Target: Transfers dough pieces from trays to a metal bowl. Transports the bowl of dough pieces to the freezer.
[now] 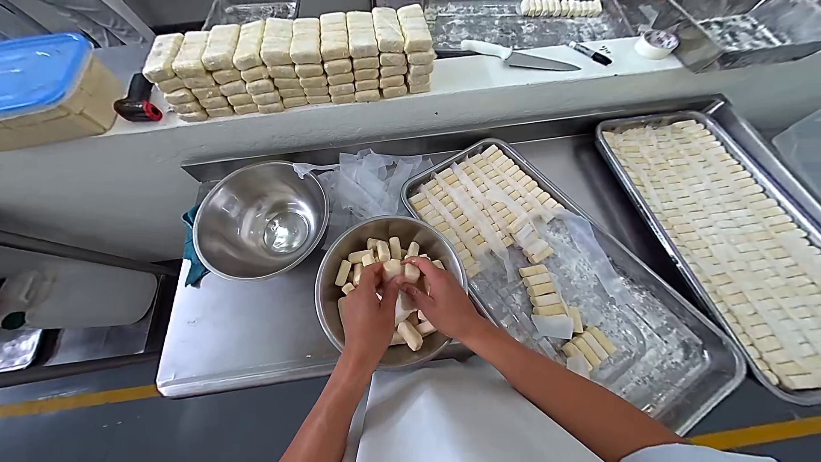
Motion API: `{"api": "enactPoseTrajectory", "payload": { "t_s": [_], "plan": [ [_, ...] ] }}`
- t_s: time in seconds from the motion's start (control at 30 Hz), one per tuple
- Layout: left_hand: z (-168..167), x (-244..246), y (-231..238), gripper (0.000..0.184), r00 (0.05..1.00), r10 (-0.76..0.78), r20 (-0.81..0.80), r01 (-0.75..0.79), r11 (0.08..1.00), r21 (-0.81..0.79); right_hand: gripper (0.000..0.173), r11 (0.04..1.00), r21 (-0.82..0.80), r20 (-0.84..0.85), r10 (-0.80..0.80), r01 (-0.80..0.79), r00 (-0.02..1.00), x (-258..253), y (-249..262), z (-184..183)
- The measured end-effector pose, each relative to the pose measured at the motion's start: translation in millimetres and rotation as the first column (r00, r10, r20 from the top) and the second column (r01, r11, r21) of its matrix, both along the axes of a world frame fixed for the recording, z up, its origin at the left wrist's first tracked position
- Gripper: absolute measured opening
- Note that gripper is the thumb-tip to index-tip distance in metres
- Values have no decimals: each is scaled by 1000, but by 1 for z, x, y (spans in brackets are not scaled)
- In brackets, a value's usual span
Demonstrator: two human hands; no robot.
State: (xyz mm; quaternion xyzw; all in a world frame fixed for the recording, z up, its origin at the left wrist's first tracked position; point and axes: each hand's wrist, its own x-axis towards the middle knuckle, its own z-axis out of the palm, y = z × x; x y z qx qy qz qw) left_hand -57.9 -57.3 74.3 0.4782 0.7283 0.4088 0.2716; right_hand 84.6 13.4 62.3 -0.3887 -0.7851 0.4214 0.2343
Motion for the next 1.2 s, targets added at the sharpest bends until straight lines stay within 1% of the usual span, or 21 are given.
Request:
{"api": "enactPoseTrajectory", "payload": {
  "t_s": [0.07, 0.13, 0.23, 0.33, 0.4, 0.43, 0.47, 0.5, 0.53, 0.57, 0.6, 0.63, 0.67, 0.7, 0.77, 0.83, 0.9, 0.97, 1.03, 1.1, 1.2],
  "plan": [
    [-2, 1, 1, 30, 1000, 29, -7, -28, 999, 33, 37, 996, 92, 7, -22, 22, 1000, 0, -3, -2],
    [-2, -3, 2, 30, 998, 57, 33, -59, 994, 86, 38, 999, 42, -21, -21, 22, 1000, 2, 0, 1],
    [-2, -21, 3, 35, 991, 86, 105, -95, 992, 87, 42, 981, -190, -164, -67, 35, 984, 4, 6, 11],
    [-5, -47, 5, 58, 990, 109, 84, -105, 994, -42, 40, 905, -420, -259, -187, 64, 947, 7, 17, 17],
    [-5, -55, 2, 68, 993, 45, 109, -30, 991, -133, 37, 830, -554, -299, -277, 70, 913, 6, 21, 24],
    [-5, -55, -1, 69, 989, 1, 147, 22, 988, -155, 35, 793, -606, -319, -317, 65, 893, 5, 23, 27],
    [-4, -51, -3, 67, 972, -39, 231, 81, 982, -172, 34, 763, -644, -340, -348, 53, 874, 2, 22, 30],
    [-3, -45, -5, 64, 934, -73, 349, 142, 974, -176, 33, 740, -671, -366, -366, 30, 856, 0, 21, 33],
    [-4, -37, -6, 58, 870, -81, 486, 184, 969, -167, 32, 727, -686, -394, -369, -2, 842, -2, 18, 35],
    [-5, -29, -7, 51, 781, -64, 622, 195, 970, -145, 33, 724, -689, -415, -355, -35, 838, -4, 14, 36],
    [-7, -21, -7, 45, 685, -30, 727, 170, 978, -120, 34, 730, -681, -431, -332, -61, 839, -4, 11, 37],
    [-9, -16, -7, 39, 619, 9, 785, 120, 987, -106, 36, 742, -666, -444, -311, -78, 840, -5, 9, 37],
    [-9, -13, -8, 36, 604, 39, 796, 67, 993, -100, 38, 766, -638, -452, -292, -77, 843, -5, 9, 35],
    [-9, -12, -8, 34, 628, 61, 776, 18, 996, -93, 40, 801, -595, -456, -275, -61, 846, -4, 12, 32],
    [-10, -19, -12, 34, 732, 70, 677, -41, 997, -59, 44, 893, -451, -432, -209, -9, 877, 2, 22, 24],
    [-12, -28, -19, 37, 829, 42, 557, -52, 999, 3, 45, 952, -304, -311, -137, 38, 941, 10, 34, 11],
    [-14, -33, -23, 51, 902, -32, 430, 7, 998, 59, 46, 971, -237, -149, -61, 24, 987, 19, 36, 6],
    [-10, -31, -22, 58, 928, -120, 353, 102, 992, 71, 50, 950, -297, -107, 67, -96, 992, 19, 28, 4],
    [-4, -25, -17, 59, 933, -139, 331, 137, 990, 29, 53, 890, -407, -153, 154, -205, 976, 12, 15, 6],
    [-2, -21, -13, 56, 946, -129, 296, 130, 991, 15, 52, 883, -423, -161, 145, -201, 976, 6, 7, 6],
    [-6, -20, -11, 47, 943, -76, 325, 86, 996, -14, 39, 910, -393, -148, 79, -132, 986, 2, 4, 6]
  ]
}}
